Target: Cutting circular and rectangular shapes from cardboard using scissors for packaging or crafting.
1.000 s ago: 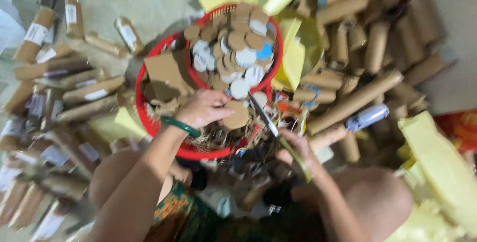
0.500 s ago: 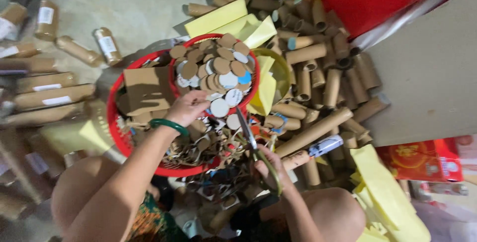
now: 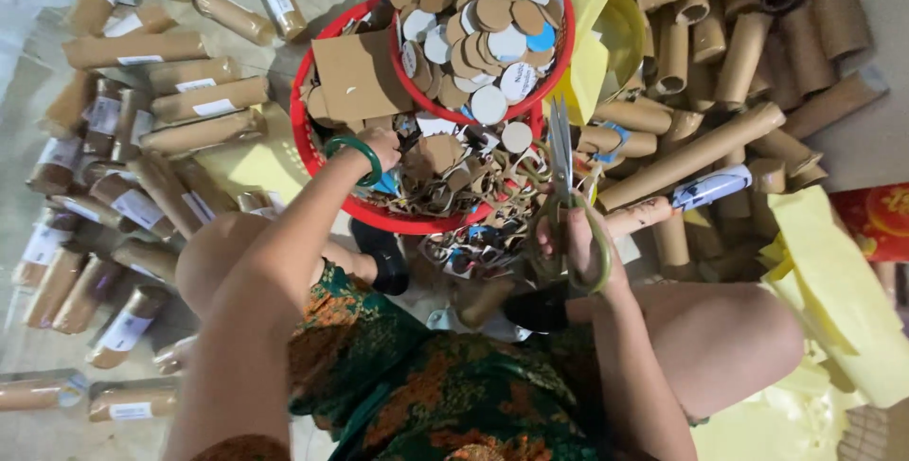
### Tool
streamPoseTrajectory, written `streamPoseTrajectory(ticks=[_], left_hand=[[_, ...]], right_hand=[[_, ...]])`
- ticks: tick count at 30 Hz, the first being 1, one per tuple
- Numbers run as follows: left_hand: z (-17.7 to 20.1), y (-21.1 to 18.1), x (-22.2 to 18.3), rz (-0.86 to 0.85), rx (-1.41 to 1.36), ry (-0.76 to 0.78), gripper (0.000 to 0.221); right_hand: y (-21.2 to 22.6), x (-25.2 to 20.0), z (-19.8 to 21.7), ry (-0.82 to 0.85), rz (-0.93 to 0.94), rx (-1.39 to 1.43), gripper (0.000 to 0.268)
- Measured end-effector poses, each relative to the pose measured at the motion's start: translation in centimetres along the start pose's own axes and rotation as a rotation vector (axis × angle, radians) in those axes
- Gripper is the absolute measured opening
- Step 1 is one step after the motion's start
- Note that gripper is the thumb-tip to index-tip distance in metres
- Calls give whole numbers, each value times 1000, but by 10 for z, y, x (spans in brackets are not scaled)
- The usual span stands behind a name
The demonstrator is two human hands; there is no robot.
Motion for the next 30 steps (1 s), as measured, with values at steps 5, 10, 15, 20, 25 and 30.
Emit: streamPoseTrajectory(ticks=[5,10,15,20,25,30], left_hand=[[-58,27,23,262,-198,-57,48],[-72,-45,-11,295,-449,-108,92],[-101,-54,-14,332,-529,-389,96],[-23,-89,-60,464,-516,-508,80],[-86,-140,35,89,-737,-457,62],[-49,-154,2,314,-661,-499,48]], right_hand=[[-58,-7,-42,37,-114,87,61],[-103,-28,-56,-42,-252,138,49],[-114,-44,-50,-97,-164,-66,41],[-73,-58,-67,-189,-242,-98,42],[-100,-67,-66,-173,-233,-107,37],[-73,-60,-81,-176,-280,-160,36]])
Point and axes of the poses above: each hand's wrist, its own x-axis towards the middle knuckle, its own z-axis out of the back of the hand, y = z × x, the point moved 10 cm from there along x, towards the middle knuckle, and after that the axes turned 7 degrees about -z, right-handed, at the moved point
